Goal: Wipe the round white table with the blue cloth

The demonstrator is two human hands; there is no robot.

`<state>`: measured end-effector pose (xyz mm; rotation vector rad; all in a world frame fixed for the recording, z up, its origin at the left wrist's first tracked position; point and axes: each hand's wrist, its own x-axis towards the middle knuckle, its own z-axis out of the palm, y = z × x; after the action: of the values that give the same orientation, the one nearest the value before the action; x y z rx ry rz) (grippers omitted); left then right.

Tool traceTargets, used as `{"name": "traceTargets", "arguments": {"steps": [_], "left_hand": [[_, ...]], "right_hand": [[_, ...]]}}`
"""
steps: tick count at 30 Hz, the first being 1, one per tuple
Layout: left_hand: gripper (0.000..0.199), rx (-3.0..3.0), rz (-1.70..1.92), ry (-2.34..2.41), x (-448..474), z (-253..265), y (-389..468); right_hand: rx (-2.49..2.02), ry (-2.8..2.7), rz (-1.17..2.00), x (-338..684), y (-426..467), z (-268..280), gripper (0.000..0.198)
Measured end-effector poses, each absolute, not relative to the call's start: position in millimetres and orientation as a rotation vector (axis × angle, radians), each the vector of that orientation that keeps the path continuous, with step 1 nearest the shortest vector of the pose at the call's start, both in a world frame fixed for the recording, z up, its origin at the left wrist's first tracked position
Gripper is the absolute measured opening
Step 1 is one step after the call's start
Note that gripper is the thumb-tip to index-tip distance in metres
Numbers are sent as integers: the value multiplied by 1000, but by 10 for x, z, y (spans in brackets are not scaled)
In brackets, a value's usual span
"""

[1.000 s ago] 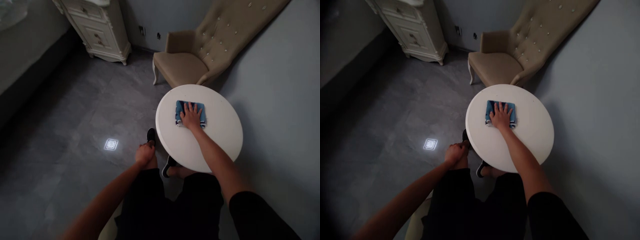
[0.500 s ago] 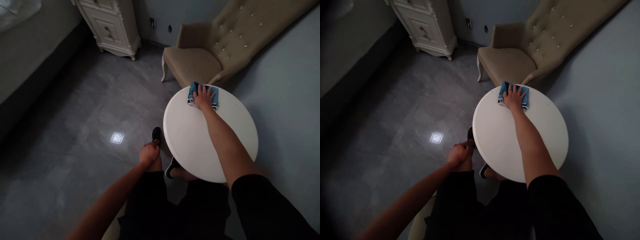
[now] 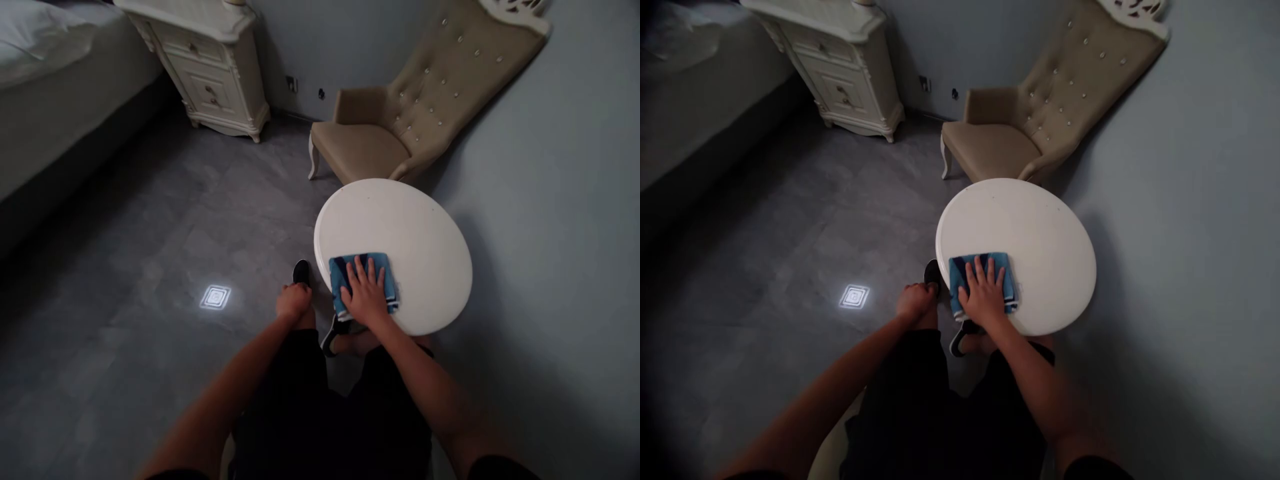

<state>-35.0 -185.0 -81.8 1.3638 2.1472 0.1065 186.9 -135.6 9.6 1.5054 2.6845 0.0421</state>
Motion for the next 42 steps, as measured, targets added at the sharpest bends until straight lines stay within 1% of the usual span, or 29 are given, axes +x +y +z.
{"name": "traceTargets", "arguments": {"steps": [3,7,10,14,20,23,25,28,31,38,42], "left_hand": [[48,1387,111,2146,-329,-852,-1876],[50,1422,90,2169,-348,-903,-1894],[49,1441,80,2159,-383,-923,-1889],[47,1403,95,2161,-434,-945,-1860],[44,1365,138,2134,-503,-989,-1790],[44,1341,139,2126,-531,-989,-1751],[44,1347,149,2132,-541,-979,-1731],[43,1373,159,2132,-539,-961,-1713],[45,1367,121,2143,-518,-949,-1712],[54,1373,37,2173,-376,-904,-1804],[45,1412,11,2133,-256,-804,-1850]], "right_hand": [[1481,2732,-28,1955,-1656,42,86],[1510,2763,-113,1815,-1427,67,85],[1517,2713,-75,1533,-911,138,80],[1605,2672,-27,1129,36,206,75],[1786,2623,19,730,1557,90,78],[1854,2644,-9,596,2054,0,78],[1879,2639,1,533,2196,-21,78],[1834,2630,15,480,2097,29,76],[1703,2685,-20,462,1655,129,74],[1282,2924,-133,712,-52,165,68],[1167,2991,-230,1267,-954,99,70]]}}
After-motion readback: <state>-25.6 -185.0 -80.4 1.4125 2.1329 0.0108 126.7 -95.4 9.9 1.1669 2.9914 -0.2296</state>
